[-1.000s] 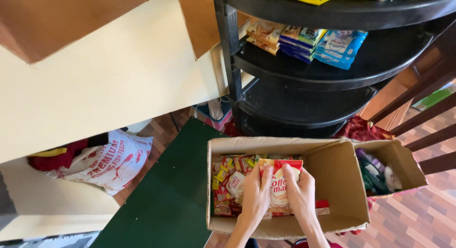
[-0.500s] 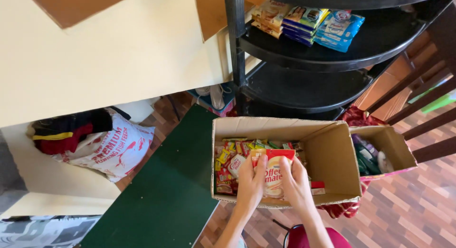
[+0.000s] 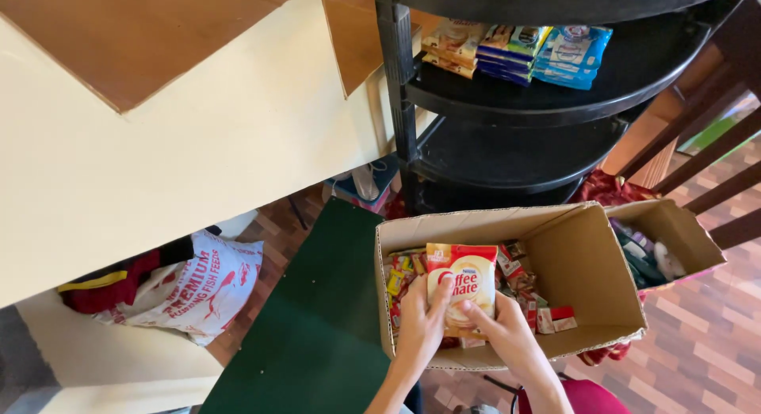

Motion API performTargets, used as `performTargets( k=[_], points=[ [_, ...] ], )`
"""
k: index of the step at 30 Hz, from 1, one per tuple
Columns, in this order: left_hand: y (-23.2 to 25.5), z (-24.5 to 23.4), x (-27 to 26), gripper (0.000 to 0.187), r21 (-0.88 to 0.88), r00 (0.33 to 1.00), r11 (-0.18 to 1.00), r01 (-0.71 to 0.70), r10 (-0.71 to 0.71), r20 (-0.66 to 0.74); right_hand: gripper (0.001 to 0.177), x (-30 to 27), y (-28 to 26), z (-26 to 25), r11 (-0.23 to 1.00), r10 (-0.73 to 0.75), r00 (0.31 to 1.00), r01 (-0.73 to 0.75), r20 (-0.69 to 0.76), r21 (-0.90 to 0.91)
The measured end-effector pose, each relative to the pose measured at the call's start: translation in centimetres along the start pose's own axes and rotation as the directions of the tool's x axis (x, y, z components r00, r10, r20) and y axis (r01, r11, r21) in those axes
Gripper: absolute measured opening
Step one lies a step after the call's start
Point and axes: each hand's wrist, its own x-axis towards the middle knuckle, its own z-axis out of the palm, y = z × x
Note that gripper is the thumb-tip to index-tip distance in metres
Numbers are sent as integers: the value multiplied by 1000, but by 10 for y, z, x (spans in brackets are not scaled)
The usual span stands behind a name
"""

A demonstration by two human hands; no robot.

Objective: The person organizes various snack packets and coffee sachets from a cardboard box onto a black rotating shelf. They pick up items like coffee mate and instant coffee, inspect them, and place them on the shelf.

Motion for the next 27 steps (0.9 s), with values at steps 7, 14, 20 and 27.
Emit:
performTargets(
  k=[7, 14, 20, 27],
  points=[
    [10, -4, -2, 33, 113, 995, 991, -67, 58, 87, 75, -8, -21, 0, 967, -227, 972, 232, -54, 107],
    [39, 0, -6, 54, -130, 1000, 992, 6, -7, -8, 80, -7, -24, -5, 953, -304, 952, 304, -36, -2],
    [12, 0, -3, 23, -8, 963, 963, -270, 270, 16, 57, -17, -29, -19, 972, -234, 967, 234, 103, 12],
    [27, -7, -3, 31, -127, 980, 983, -132, 148, 129, 70, -11, -34, -28, 956, -291, 934, 271, 210, 115]
  ],
)
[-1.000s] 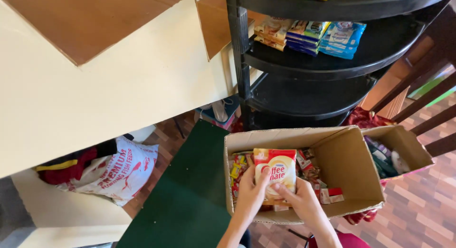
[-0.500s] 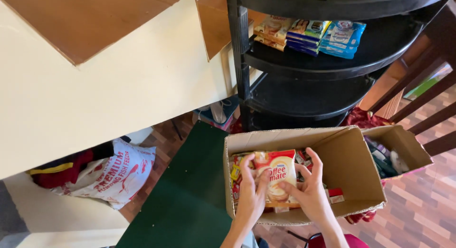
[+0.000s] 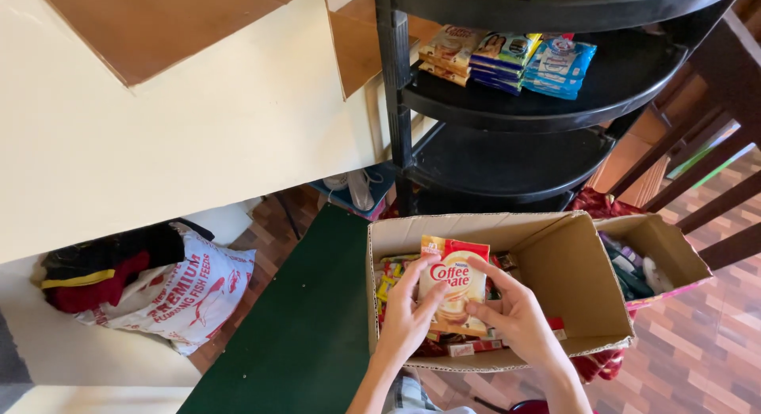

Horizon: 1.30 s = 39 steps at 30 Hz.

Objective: The person organizes various snack packets and coffee sachets from a cardboard box onto a black rotating shelf. They pick up items like coffee mate and instant coffee, inspect them, and place them on the shelf.

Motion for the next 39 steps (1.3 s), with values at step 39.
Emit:
performTargets(
  k=[39],
  points=[
    [22, 9, 252, 45, 49, 866, 888, -457, 457, -204, 43, 248, -84, -2, 794, -597, 754, 507, -274, -335]
  ],
)
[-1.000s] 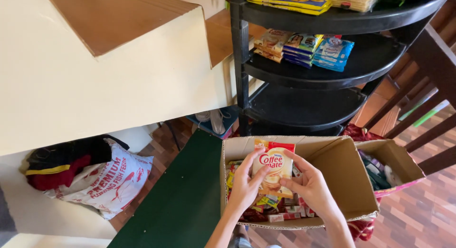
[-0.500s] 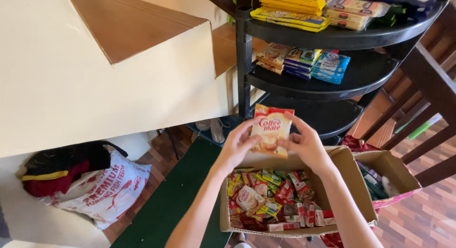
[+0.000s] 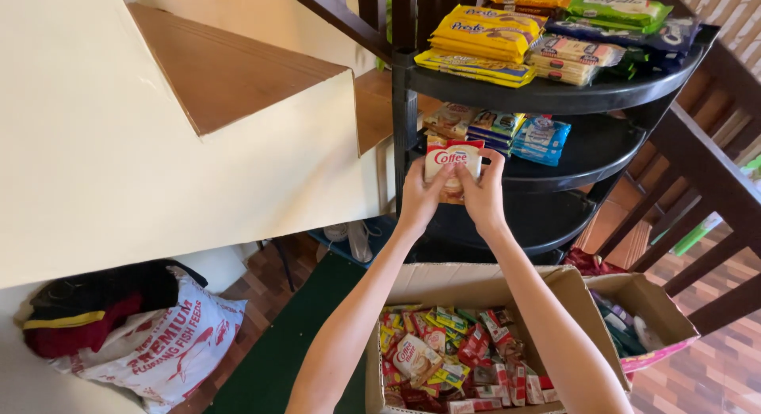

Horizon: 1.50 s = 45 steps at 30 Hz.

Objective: The person organizes various snack packets and coffee sachets from a cardboard box onto a black rotating shelf. They pick up items like coffee mate and instant coffee, inspect them, and place them on the shelf.

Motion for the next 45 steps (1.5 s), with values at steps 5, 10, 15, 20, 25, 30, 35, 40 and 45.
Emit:
performTargets(
  k=[5, 10, 15, 20, 25, 30, 35, 40, 45],
  points=[
    [-19, 1, 19, 39, -53, 985, 987, 150, -144, 97, 46, 17, 13, 1, 998, -62, 998, 61, -14, -35],
    [-25, 6, 43, 39, -2, 985, 989, 148, -147, 86, 46, 38, 16, 4, 988, -76, 996, 69, -49, -135],
    [-42, 15, 82, 43, 61, 990, 992, 113, -118, 74, 51, 71, 19, 8, 942, -209, 975, 179, -81, -283],
    [-48, 27, 116, 48, 163, 994, 982, 92, -99, 39, 59, 112, 38, 7, 911, -221, 968, 162, -116, -380],
    [-56, 36, 139, 52, 249, 988, 956, -154, 150, 36, 40, 147, 58, 7, 754, -409, 909, 291, -75, -588],
    [-66, 43, 151, 45, 646, 997, 761, -55, 7, 76, 30, 161, 56, 6, 757, -338, 940, 303, 51, -578],
    [-148, 58, 176, 26, 793, 970, 559, -240, 107, 218, 34, 156, 38, 4, 685, -383, 901, 425, 204, -592],
    [-173, 70, 203, 38, 740, 934, 570, -358, 201, 297, 34, 161, 42, 1, 615, -284, 932, 357, 225, -702],
    [-132, 72, 198, 72, 774, 930, 517, -366, 168, 328, 28, 153, 27, -1, 456, -358, 905, 383, 229, -803]
  ],
)
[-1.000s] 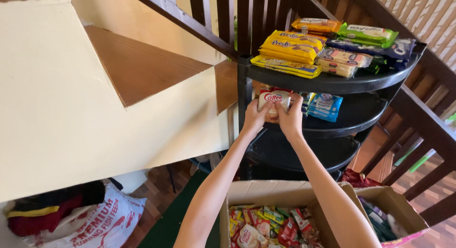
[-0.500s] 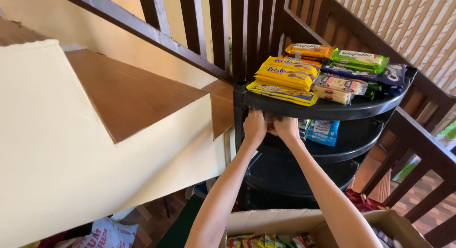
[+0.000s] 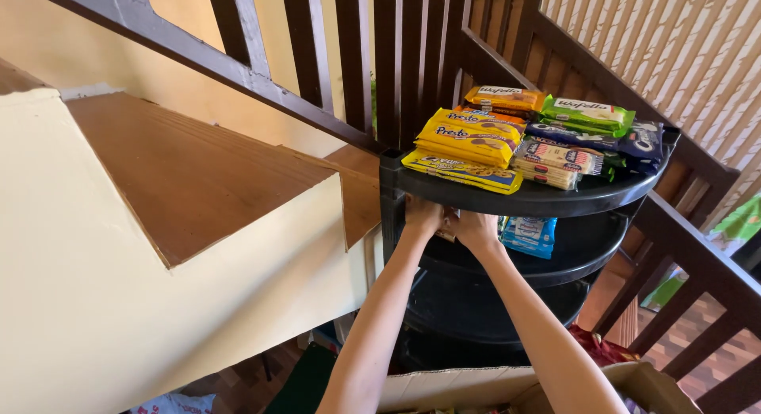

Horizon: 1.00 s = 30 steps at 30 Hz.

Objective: The person organizes various snack packets and coffee sachets from a cardboard box onto a black rotating shelf. They pick up items like coffee mate and instant coffee, inspect them, and place them on the shelf.

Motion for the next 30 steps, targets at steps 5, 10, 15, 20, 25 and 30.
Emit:
performTargets(
  k=[5, 10, 15, 20, 25, 30],
  points=[
    [-12, 22, -3, 85, 82, 994, 997, -9, 0, 105, 42, -2, 6, -8, 986, 25, 997, -13, 67, -168],
    [-1, 1, -12, 60, 74, 986, 997, -28, 16, 168, 40, -10, 23, -13, 976, 79, 987, -49, 139, -211],
    [-7, 0, -24, 53, -123, 985, 982, -145, 156, 80, 42, -19, 55, -10, 942, 116, 982, -61, 151, -329],
    [0, -2, -20, 54, -101, 981, 980, -170, 178, 72, 38, -17, 53, -23, 947, 91, 973, -19, 212, -320],
    [7, -2, -25, 49, -5, 982, 982, -190, 190, -11, 43, -18, 47, -24, 969, 8, 996, 16, 94, -248],
    [11, 0, -25, 50, -22, 987, 987, -157, 157, -16, 39, -22, 27, -41, 972, 18, 996, 4, 92, -236]
  ],
)
